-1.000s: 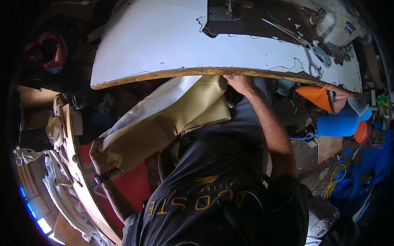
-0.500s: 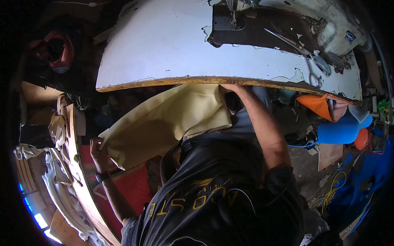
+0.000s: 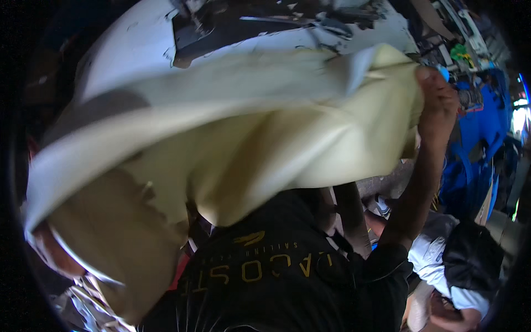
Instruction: Cutting and preparing yellow fabric pieces using scissors at a sewing station.
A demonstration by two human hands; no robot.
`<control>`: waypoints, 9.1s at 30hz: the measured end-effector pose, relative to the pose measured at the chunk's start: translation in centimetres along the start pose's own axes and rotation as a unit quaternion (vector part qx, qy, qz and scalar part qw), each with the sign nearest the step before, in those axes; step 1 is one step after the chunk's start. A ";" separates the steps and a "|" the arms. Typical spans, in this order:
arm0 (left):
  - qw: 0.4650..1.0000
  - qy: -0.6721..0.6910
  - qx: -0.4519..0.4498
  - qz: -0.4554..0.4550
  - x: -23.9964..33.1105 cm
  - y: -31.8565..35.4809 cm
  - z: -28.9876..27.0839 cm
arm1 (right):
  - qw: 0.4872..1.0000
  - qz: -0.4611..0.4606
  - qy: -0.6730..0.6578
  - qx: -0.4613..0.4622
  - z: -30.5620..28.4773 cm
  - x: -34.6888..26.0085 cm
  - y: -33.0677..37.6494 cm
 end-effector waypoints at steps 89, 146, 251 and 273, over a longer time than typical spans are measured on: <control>0.965 0.118 -0.230 0.036 -5.1 12.1 22.4 | 0.712 -0.427 0.287 -0.478 24.4 -3.1 10.7; 0.985 0.024 -0.091 0.144 -1.3 13.6 8.0 | 0.607 -0.535 0.467 -0.357 35.4 -12.6 10.8; 0.984 0.110 0.021 -0.137 -14.0 12.8 3.9 | 0.781 -0.370 0.082 -0.496 31.0 -7.0 2.8; 0.954 0.182 0.113 -0.210 -16.6 13.0 2.8 | 0.857 -0.183 -0.132 -0.463 31.1 -4.2 2.4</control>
Point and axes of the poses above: each hand's wrist, its own y-axis away from the middle knuckle, its own z-axis out of the palm, x = y × z, the point moved 7 cm from there along -y, towards the middle knuckle, and after that the axes turned 1 degree about -z, right-handed, at the moved point
